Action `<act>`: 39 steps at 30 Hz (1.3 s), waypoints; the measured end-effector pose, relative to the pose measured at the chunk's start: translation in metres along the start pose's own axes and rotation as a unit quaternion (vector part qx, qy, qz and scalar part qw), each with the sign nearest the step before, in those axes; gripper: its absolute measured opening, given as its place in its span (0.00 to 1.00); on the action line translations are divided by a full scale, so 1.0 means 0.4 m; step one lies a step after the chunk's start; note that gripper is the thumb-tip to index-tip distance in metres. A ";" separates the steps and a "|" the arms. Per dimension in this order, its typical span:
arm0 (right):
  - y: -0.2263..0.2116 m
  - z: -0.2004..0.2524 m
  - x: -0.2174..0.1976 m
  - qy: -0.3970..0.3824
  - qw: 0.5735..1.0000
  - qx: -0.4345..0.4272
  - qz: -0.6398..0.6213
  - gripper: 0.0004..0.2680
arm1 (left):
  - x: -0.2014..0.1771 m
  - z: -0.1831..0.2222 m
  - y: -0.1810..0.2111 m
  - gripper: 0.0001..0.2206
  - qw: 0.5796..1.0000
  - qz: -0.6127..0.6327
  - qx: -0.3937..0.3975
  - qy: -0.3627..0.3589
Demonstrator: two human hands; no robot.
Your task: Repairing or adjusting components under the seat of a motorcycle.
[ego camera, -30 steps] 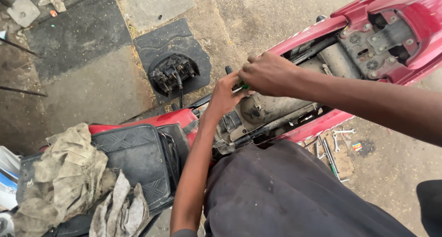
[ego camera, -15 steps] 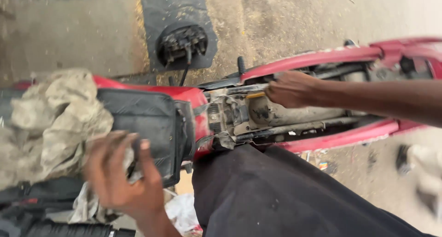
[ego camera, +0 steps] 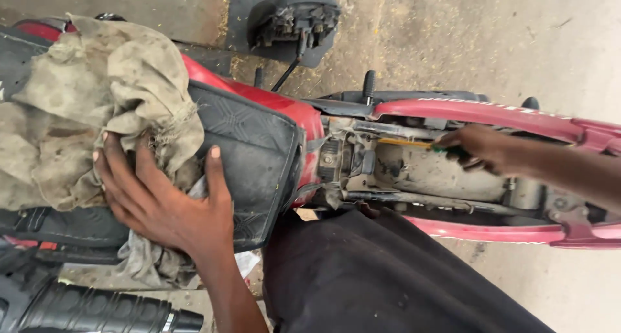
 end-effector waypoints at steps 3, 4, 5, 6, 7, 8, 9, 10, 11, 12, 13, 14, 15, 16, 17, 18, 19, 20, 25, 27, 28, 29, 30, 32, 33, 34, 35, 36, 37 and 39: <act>-0.027 0.106 0.100 0.027 0.995 -0.016 0.098 0.12 | -0.014 0.002 0.009 0.33 1.000 0.006 0.000 0.007; -0.011 0.104 0.100 0.030 0.994 -0.015 0.102 0.12 | -0.017 0.000 0.011 0.33 1.000 0.010 -0.004 0.008; -0.034 0.109 0.100 0.095 0.930 -0.081 0.345 0.13 | -0.017 -0.002 0.014 0.32 1.000 0.010 -0.003 0.004; -0.051 0.116 0.124 0.144 0.800 -0.142 0.565 0.14 | -0.020 0.000 0.014 0.31 1.000 0.007 -0.005 -0.002; -0.037 0.107 0.119 0.141 0.796 -0.140 0.571 0.14 | -0.019 0.001 0.012 0.31 1.000 0.008 -0.012 -0.005; -0.035 0.094 0.133 0.126 0.717 -0.163 0.666 0.13 | -0.019 0.000 0.012 0.30 1.000 0.007 -0.008 -0.004; -0.029 0.080 0.147 0.110 0.626 -0.185 0.749 0.12 | -0.017 -0.001 0.012 0.29 1.000 0.006 -0.003 -0.003; -0.054 0.103 0.167 0.103 0.620 -0.187 0.755 0.12 | -0.018 -0.002 0.008 0.29 1.000 0.002 -0.014 -0.005; -0.072 0.117 0.171 0.085 0.670 -0.152 0.722 0.12 | -0.018 -0.004 0.009 0.29 1.000 0.002 -0.011 -0.004; -0.084 0.133 0.176 0.067 0.718 -0.114 0.683 0.12 | -0.017 -0.006 0.012 0.28 1.000 0.003 -0.007 -0.005; -0.093 0.127 0.173 0.060 0.714 -0.114 0.688 0.12 | -0.017 -0.006 0.011 0.28 1.000 -0.001 -0.015 -0.009; -0.101 0.119 0.145 0.076 0.806 -0.090 0.580 0.11 | -0.014 -0.010 0.014 0.28 1.000 0.001 -0.015 -0.004; -0.101 0.113 0.117 0.093 0.881 -0.064 0.460 0.10 | -0.011 -0.013 0.017 0.27 1.000 0.003 -0.014 0.001; -0.080 0.081 0.097 0.090 0.880 -0.061 0.462 0.10 | -0.007 -0.023 0.019 0.27 1.000 0.003 -0.017 -0.003; -0.034 0.049 0.063 0.076 0.965 -0.037 0.249 0.09 | -0.006 -0.030 0.021 0.27 1.000 0.003 -0.017 0.001; 0.024 0.025 0.041 0.056 0.998 -0.008 0.022 0.08 | -0.011 -0.029 0.024 0.27 1.000 0.003 -0.018 0.003; 0.038 0.030 0.048 0.055 0.998 -0.002 0.025 0.08 | -0.009 -0.021 0.021 0.27 1.000 0.003 -0.022 -0.003; 0.050 0.030 0.053 0.051 0.997 0.009 -0.052 0.09 | -0.006 -0.021 0.020 0.27 1.000 0.003 -0.021 -0.003; -0.012 0.102 0.078 0.087 0.995 -0.030 0.049 0.10 | -0.007 -0.015 0.011 0.26 1.000 -0.002 -0.007 -0.009; -0.089 0.138 0.089 0.138 0.892 -0.166 0.397 0.15 | -0.009 -0.014 0.018 0.26 1.000 -0.001 -0.003 -0.015; -0.068 0.126 0.088 0.137 0.893 -0.164 0.395 0.15 | -0.007 -0.013 0.013 0.26 1.000 -0.001 -0.001 -0.017; -0.057 0.116 0.102 0.140 0.841 -0.175 0.493 0.13 | -0.003 -0.013 0.008 0.26 1.000 -0.003 0.000 -0.017; -0.044 0.104 0.115 0.137 0.776 -0.182 0.587 0.12 | 0.001 -0.009 0.003 0.27 1.000 -0.005 -0.002 -0.019; -0.055 0.103 0.129 0.126 0.759 -0.185 0.611 0.12 | 0.006 -0.006 0.005 0.27 1.000 -0.012 -0.003 -0.024; -0.062 0.100 0.141 0.118 0.741 -0.191 0.632 0.12 | 0.007 -0.004 0.004 0.28 0.999 -0.020 -0.002 -0.025; -0.070 0.100 0.140 0.112 0.741 -0.191 0.633 0.12 | 0.007 -0.007 0.008 0.28 0.999 -0.023 -0.005 -0.029; -0.066 0.092 0.116 0.100 0.830 -0.142 0.530 0.11 | 0.004 -0.012 0.013 0.28 1.000 -0.020 -0.007 -0.023; -0.056 0.088 0.094 0.089 0.901 -0.088 0.415 0.10 | 0.003 -0.020 0.019 0.28 1.000 -0.013 -0.006 -0.016; -0.046 0.079 0.092 0.087 0.902 -0.086 0.414 0.10 | 0.002 -0.026 0.024 0.28 1.000 -0.014 -0.006 -0.019; -0.022 0.070 0.071 0.095 0.932 -0.091 0.338 0.10 | -0.001 -0.033 0.035 0.29 1.000 -0.003 -0.012 -0.009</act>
Point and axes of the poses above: each hand's wrist, its own z-axis away from the middle knuckle, its own x-axis out of the palm, y = z × x, the point moved 6 cm from there along -z, towards the middle knuckle, and after that the axes turned 12 degrees about -y, right-handed, at the moved point
